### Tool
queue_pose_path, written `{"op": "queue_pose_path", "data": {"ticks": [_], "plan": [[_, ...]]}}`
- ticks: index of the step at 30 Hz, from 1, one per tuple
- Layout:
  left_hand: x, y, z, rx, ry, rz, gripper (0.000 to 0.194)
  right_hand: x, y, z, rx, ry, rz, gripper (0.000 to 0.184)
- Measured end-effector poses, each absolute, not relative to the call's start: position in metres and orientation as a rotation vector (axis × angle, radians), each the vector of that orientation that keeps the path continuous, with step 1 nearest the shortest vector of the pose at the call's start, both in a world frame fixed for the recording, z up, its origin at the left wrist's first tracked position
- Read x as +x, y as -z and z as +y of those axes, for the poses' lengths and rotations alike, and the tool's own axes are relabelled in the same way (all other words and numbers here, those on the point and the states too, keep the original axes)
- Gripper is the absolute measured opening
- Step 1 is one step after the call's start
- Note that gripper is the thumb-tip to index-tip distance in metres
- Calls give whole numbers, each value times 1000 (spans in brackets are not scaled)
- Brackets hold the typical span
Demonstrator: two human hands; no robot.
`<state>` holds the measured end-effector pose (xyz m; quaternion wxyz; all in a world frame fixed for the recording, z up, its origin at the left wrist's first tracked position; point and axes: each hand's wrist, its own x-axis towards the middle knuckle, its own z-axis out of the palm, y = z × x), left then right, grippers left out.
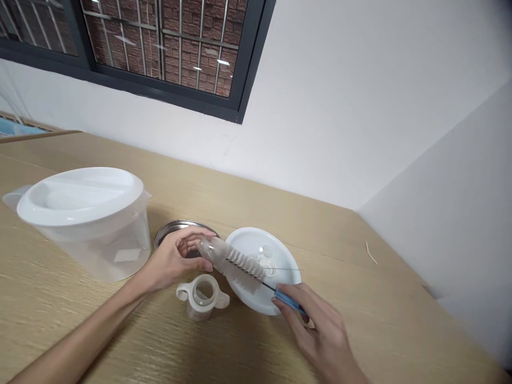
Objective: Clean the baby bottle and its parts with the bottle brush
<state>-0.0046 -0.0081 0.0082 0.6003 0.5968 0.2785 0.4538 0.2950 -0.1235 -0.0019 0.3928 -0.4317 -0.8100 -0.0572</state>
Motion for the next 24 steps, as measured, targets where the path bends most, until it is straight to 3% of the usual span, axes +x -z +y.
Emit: {"op": "queue_pose_path", "data": {"ticks": [18,22,24], "plan": [[-5,-10,-11,1486,-1059,603,47,293,6,-128,-1196,75,-2012,13],[-6,-9,-8,1481,-1072,643,49,291,6,-128,-1207,172,-1990,27],[-7,-9,-7,1472,-1061,662,48,291,6,-127,-1190,210,-1952,23]]}}
